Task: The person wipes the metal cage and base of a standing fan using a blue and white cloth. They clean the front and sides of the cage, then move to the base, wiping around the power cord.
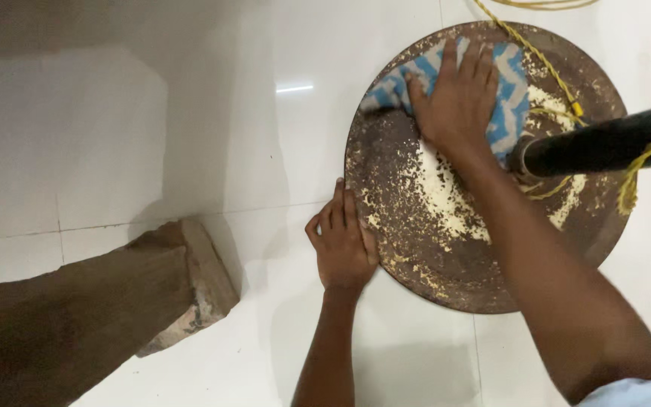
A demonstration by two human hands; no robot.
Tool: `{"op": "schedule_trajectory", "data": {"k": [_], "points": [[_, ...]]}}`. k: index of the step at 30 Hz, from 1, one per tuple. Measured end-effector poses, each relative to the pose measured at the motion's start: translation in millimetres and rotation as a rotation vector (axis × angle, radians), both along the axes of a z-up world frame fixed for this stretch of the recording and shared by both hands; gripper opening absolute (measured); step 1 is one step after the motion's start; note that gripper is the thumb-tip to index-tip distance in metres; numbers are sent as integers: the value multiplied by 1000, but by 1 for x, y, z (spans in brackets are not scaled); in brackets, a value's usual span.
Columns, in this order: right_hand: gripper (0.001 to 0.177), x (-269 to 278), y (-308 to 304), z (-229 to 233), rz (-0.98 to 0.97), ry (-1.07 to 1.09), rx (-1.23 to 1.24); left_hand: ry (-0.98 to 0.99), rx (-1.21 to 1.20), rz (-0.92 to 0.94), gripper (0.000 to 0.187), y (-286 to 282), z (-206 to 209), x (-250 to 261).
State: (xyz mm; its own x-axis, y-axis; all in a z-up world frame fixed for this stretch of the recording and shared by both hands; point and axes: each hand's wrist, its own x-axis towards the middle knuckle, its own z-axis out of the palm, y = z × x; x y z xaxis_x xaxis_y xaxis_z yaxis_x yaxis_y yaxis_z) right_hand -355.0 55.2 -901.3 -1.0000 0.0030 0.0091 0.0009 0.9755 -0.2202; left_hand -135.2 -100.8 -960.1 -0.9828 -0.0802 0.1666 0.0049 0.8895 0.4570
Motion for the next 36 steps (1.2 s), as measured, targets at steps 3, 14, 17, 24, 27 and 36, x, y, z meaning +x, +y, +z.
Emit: {"op": "schedule_trajectory", "data": {"k": [3,14,17,24,27,36], "points": [[76,41,-17,0,220,-1,73,2,-10,0,64,3,3,-1],[59,11,19,2,315,-17,113,-17,-39,-19,67,3,-2,-1],[62,7,24,9,169,-19,89,-39,-59,-14,65,-4,5,0],[51,105,-20,-3,724,114,29,-380,-197,-53,52,2,-4,-2],[50,138,-8,1,750,53,-70,-335,-228,-41,41,2,-11,0],[72,236,99,4,782,13,-18,-21,-81,-31,69,0,-10,3]]}}
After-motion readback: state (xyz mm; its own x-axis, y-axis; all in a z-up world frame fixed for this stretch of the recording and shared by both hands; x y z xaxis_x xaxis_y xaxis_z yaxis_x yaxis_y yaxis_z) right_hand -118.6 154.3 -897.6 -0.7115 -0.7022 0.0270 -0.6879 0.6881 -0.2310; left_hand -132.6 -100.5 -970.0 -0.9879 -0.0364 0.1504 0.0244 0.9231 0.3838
